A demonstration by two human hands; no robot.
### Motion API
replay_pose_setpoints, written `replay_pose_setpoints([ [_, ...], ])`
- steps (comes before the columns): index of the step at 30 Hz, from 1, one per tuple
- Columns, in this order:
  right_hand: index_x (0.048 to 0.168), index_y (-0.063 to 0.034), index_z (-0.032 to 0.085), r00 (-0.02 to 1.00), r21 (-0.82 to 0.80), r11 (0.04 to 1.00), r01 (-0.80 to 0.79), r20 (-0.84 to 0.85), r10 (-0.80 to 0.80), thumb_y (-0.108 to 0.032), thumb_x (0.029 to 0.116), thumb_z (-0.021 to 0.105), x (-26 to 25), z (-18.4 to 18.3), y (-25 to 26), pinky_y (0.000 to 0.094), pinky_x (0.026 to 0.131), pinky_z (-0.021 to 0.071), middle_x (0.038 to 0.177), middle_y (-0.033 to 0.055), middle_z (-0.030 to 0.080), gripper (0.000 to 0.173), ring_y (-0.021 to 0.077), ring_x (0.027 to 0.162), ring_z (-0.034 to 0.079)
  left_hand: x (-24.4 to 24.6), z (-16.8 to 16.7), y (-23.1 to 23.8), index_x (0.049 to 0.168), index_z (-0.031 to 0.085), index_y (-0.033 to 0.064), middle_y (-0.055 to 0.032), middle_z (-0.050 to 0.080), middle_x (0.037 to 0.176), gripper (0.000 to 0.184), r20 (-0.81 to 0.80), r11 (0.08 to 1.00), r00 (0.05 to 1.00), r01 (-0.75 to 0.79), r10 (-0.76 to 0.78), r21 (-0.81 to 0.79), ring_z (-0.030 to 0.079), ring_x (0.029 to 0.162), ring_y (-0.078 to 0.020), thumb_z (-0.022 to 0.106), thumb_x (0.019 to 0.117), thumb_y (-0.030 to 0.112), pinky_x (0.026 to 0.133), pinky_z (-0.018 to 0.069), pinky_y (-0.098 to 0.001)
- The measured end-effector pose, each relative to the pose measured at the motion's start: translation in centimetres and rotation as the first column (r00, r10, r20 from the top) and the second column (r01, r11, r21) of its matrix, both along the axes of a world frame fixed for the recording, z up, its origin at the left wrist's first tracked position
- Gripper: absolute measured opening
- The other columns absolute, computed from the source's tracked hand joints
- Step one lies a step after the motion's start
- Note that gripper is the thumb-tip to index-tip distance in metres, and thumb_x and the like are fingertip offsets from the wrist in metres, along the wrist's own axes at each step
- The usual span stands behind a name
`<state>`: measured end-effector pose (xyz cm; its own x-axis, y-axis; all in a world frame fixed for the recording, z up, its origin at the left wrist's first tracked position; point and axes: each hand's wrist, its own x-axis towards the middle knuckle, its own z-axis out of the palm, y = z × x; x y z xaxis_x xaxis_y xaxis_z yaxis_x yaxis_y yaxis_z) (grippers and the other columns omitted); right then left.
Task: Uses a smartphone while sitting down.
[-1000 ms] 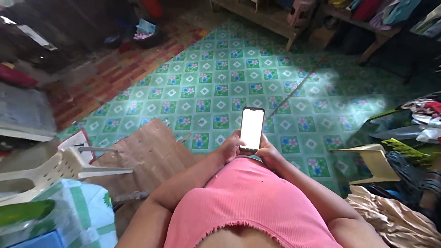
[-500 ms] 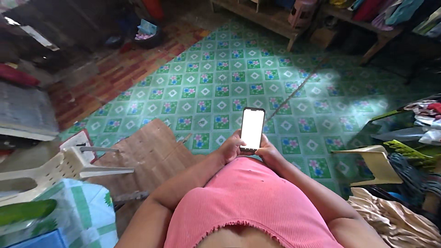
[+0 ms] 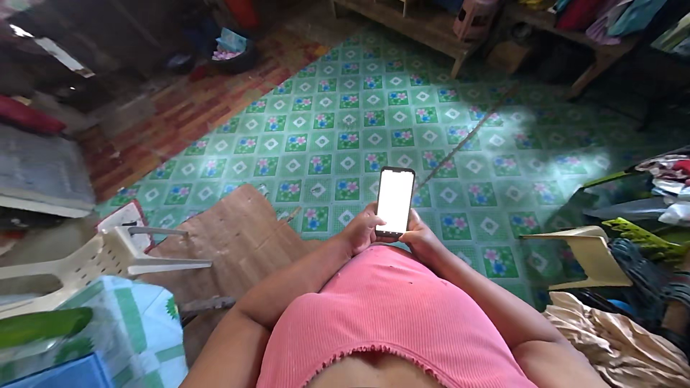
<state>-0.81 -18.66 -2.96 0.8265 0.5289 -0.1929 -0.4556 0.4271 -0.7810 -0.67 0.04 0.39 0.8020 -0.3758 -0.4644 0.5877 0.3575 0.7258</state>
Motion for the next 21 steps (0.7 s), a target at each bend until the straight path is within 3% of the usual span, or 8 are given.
replay_pose_setpoints([
  [10,0.148,-0.0049,0.019,1.0,0.034,0.999,-0.017,0.025,0.016,0.019,0.0761,0.044,-0.28,-0.23,-0.15,0.0556,0.095,0.0585,0.135,0.0239,0.057,0.08,0.038,0.115,0.066,-0.18,-0.03,0.1,0.146,0.032,0.0134,-0.0213,0.061,0.128,0.05,0.006,1.0,1.0,0.008,-0.008,-0.02,0.069,0.106,-0.0353,0.04,0.0975,0.003,0.086,0.0605,-0.0516],
  [13,0.147,-0.0048,0.019,1.0,0.033,0.999,-0.013,0.021,0.013,0.018,0.0757,0.044,-0.28,-0.21,-0.08,0.056,0.094,0.0588,0.134,0.024,0.058,0.079,0.0387,0.115,0.067,-0.17,-0.19,0.27,0.149,0.032,0.0113,-0.0199,0.062,0.128,0.046,0.038,0.998,0.998,0.056,-0.055,-0.02,0.069,0.108,-0.0319,0.028,0.1085,0.032,0.088,0.0602,-0.0478],
  [15,0.148,-0.0055,0.018,1.0,0.038,0.999,-0.016,0.02,0.016,0.019,0.0751,0.044,-0.21,-0.21,-0.09,0.0567,0.094,0.0585,0.135,0.0237,0.057,0.081,0.0389,0.115,0.066,-0.17,-0.08,0.27,0.148,0.037,0.0054,-0.0211,0.063,0.129,0.063,0.027,0.998,0.999,0.049,-0.048,-0.043,0.068,0.109,-0.0328,0.012,0.1102,0.048,0.089,0.0593,-0.0489],
  [21,0.147,-0.0052,0.02,1.0,0.006,1.0,0.01,0.009,-0.01,0.022,0.0714,0.043,-0.19,-0.01,0.08,0.0543,0.092,0.0602,0.133,0.0222,0.059,0.084,0.0366,0.112,0.068,0.01,-0.06,0.23,0.148,0.038,0.0076,-0.0212,0.063,0.128,0.073,0.015,0.996,0.999,0.029,-0.028,-0.08,0.068,0.109,-0.0344,0.006,0.1067,0.058,0.087,0.0598,-0.0496],
])
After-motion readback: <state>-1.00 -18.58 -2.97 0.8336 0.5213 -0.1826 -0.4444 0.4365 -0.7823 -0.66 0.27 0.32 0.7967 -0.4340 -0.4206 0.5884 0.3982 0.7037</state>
